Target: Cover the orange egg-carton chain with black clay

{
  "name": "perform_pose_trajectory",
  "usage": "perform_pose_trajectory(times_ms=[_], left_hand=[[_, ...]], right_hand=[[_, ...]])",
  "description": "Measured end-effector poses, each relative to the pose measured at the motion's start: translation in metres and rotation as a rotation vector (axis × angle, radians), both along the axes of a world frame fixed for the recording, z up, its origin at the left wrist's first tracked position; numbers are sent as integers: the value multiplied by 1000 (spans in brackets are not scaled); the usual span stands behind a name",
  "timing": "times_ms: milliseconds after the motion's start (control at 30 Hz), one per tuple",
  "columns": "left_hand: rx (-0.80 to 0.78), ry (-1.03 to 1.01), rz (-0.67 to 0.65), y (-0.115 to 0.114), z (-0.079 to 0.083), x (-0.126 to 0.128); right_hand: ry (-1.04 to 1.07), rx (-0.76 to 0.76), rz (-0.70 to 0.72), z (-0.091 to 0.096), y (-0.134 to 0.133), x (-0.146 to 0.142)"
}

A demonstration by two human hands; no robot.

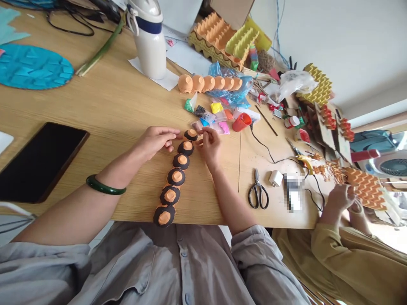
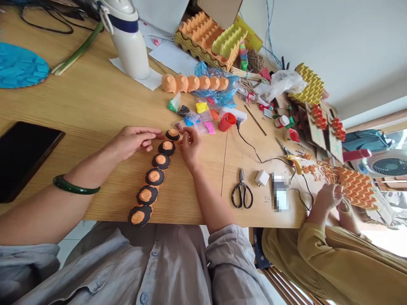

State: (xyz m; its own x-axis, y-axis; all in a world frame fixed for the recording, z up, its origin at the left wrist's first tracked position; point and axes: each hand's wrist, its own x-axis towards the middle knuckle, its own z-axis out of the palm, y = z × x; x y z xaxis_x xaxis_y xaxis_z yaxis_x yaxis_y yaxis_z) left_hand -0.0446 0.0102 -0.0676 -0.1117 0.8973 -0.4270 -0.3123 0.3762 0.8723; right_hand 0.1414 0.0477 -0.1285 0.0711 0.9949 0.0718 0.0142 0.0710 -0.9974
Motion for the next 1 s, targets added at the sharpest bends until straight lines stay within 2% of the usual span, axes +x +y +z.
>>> perform_pose_trajectory(times_ms=[133, 267, 400, 500, 633, 700, 833, 933, 1000], left_hand=[[-5, -97, 39, 1, -5, 4], [-23, -233, 29, 2, -5, 7], [-18, -334, -15, 3, -2, 9], [-20, -382, -18, 4, 3, 10], [29, -462, 69, 4, 12, 12], [82, -509, 141, 4, 16, 11], [127, -556, 287, 4, 19, 8], [79, -562, 341, 1, 19, 7], [24, -578, 348, -1, 20, 9]], right_hand=[[16, 68, 15, -12, -1, -3], [110, 73, 51, -10, -7, -3], [130, 76, 136, 3, -11, -1], [167, 42, 136, 14, -9, 5], [186, -61, 87, 27, -1, 18], [131, -57, 67, 37, 4, 27], [-62, 155, -16, 69, 13, 48], [-258, 351, -99, 91, 9, 59], [-311, 396, -113, 96, 1, 58]])
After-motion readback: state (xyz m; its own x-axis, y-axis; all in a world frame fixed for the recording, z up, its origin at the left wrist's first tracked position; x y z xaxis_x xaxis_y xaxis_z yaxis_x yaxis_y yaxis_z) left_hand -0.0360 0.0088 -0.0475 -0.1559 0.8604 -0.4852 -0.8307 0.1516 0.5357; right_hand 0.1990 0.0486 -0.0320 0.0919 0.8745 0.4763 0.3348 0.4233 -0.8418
